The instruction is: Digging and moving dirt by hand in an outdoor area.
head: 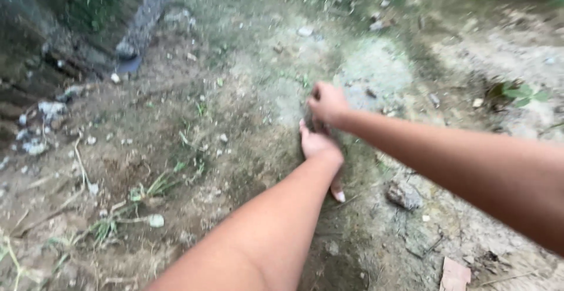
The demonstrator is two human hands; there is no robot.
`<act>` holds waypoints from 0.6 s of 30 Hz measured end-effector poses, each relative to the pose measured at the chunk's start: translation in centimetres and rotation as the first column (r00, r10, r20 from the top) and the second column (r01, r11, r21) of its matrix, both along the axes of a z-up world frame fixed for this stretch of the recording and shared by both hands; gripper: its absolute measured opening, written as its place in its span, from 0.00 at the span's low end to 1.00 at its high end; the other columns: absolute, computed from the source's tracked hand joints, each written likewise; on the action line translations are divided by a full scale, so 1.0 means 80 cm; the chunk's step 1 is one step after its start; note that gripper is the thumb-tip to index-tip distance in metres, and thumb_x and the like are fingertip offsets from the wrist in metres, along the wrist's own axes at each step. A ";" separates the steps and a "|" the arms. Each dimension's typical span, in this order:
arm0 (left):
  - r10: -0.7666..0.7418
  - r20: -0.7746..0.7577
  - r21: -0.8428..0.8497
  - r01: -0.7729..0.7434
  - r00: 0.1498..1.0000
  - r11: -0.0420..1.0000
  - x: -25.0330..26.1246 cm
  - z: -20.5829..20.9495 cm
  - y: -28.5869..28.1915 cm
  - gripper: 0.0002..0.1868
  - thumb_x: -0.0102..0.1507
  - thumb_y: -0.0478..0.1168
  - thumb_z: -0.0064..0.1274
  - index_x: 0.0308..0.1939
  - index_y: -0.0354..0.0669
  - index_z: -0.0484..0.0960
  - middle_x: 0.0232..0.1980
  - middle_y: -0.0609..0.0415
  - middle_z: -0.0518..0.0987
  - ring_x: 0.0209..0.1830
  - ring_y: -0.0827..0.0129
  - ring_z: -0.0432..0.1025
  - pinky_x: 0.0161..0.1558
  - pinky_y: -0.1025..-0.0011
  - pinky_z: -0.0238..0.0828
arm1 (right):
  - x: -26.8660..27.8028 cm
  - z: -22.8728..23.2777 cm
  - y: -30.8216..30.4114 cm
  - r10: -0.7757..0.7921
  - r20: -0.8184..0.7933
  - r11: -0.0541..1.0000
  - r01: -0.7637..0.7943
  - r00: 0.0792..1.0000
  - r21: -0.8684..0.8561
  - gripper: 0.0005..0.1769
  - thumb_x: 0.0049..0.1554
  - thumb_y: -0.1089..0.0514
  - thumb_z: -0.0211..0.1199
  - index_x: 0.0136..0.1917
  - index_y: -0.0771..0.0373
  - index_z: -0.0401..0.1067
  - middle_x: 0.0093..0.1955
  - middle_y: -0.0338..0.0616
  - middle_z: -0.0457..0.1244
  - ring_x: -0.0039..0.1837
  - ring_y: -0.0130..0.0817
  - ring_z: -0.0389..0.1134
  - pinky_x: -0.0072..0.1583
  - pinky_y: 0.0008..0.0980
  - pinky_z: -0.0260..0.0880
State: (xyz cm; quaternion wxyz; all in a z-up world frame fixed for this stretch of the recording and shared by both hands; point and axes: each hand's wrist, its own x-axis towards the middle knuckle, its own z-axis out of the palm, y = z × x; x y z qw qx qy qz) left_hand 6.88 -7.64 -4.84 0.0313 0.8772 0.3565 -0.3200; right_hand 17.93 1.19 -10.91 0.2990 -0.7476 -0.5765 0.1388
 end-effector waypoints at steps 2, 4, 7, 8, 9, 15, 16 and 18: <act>0.004 0.013 0.015 -0.004 1.000 1.000 0.005 -0.014 0.006 0.81 0.36 0.64 0.79 0.81 0.37 0.46 0.85 0.41 0.40 0.85 0.44 0.29 0.78 0.37 0.25 | -0.014 0.013 -0.017 -0.026 -0.064 0.998 0.022 0.998 -0.065 0.14 0.52 0.54 0.67 0.49 0.63 0.74 0.44 0.54 0.71 0.47 0.47 0.75 0.53 0.43 0.74; 0.025 0.022 0.026 -0.026 0.999 0.999 -0.006 0.005 0.000 0.87 0.35 0.68 0.80 0.82 0.34 0.40 0.85 0.40 0.39 0.85 0.47 0.30 0.79 0.47 0.25 | -0.028 0.028 -0.031 -0.057 -0.054 0.993 0.051 0.997 -0.106 0.15 0.50 0.52 0.72 0.48 0.60 0.76 0.42 0.50 0.71 0.46 0.41 0.75 0.52 0.40 0.73; 0.057 0.076 0.034 -0.060 0.995 0.998 -0.004 -0.020 0.012 0.87 0.35 0.67 0.79 0.81 0.36 0.37 0.85 0.40 0.39 0.85 0.48 0.30 0.80 0.50 0.25 | -0.050 0.063 -0.056 -0.059 -0.115 0.993 0.046 0.992 -0.109 0.16 0.52 0.48 0.73 0.46 0.60 0.77 0.42 0.47 0.71 0.46 0.37 0.74 0.52 0.38 0.73; 0.052 0.085 0.041 -0.056 0.995 0.998 -0.017 0.005 0.004 0.87 0.35 0.67 0.79 0.81 0.36 0.37 0.85 0.40 0.39 0.85 0.48 0.30 0.80 0.50 0.25 | -0.055 0.074 -0.061 -0.062 -0.107 0.993 0.052 0.992 -0.102 0.16 0.52 0.48 0.73 0.46 0.60 0.77 0.42 0.47 0.71 0.46 0.37 0.74 0.52 0.38 0.73; 0.093 0.095 -0.010 -0.092 0.991 0.996 -0.030 0.029 -0.004 0.88 0.35 0.69 0.78 0.82 0.38 0.37 0.85 0.41 0.39 0.85 0.46 0.31 0.80 0.51 0.29 | -0.061 0.086 -0.066 -0.063 -0.122 0.991 0.048 0.991 -0.125 0.18 0.53 0.46 0.73 0.45 0.62 0.76 0.41 0.47 0.71 0.45 0.36 0.73 0.51 0.38 0.73; 0.256 0.272 0.002 -0.267 0.928 0.964 -0.083 0.031 -0.051 0.69 0.51 0.74 0.65 0.80 0.38 0.45 0.85 0.44 0.38 0.85 0.53 0.30 0.79 0.54 0.32 | -0.064 0.063 -0.087 -0.026 -0.219 0.999 0.015 0.975 -0.051 0.13 0.51 0.52 0.71 0.44 0.62 0.76 0.42 0.44 0.72 0.43 0.30 0.72 0.49 0.35 0.74; 0.335 0.424 0.014 -0.376 0.842 0.926 -0.088 0.008 -0.052 0.56 0.58 0.71 0.58 0.78 0.41 0.54 0.86 0.49 0.40 0.86 0.57 0.32 0.80 0.54 0.32 | -0.062 0.054 -0.088 -0.019 -0.231 1.000 0.015 0.973 -0.020 0.11 0.51 0.54 0.71 0.45 0.61 0.77 0.42 0.44 0.72 0.43 0.29 0.72 0.49 0.35 0.75; 0.398 0.504 0.010 -0.466 0.767 0.885 -0.115 0.012 -0.064 0.50 0.62 0.67 0.53 0.77 0.40 0.55 0.85 0.48 0.41 0.85 0.57 0.33 0.79 0.53 0.33 | -0.085 0.087 -0.110 -0.069 -0.204 0.995 0.051 0.977 -0.090 0.13 0.53 0.51 0.72 0.44 0.63 0.77 0.42 0.44 0.72 0.44 0.30 0.72 0.50 0.34 0.73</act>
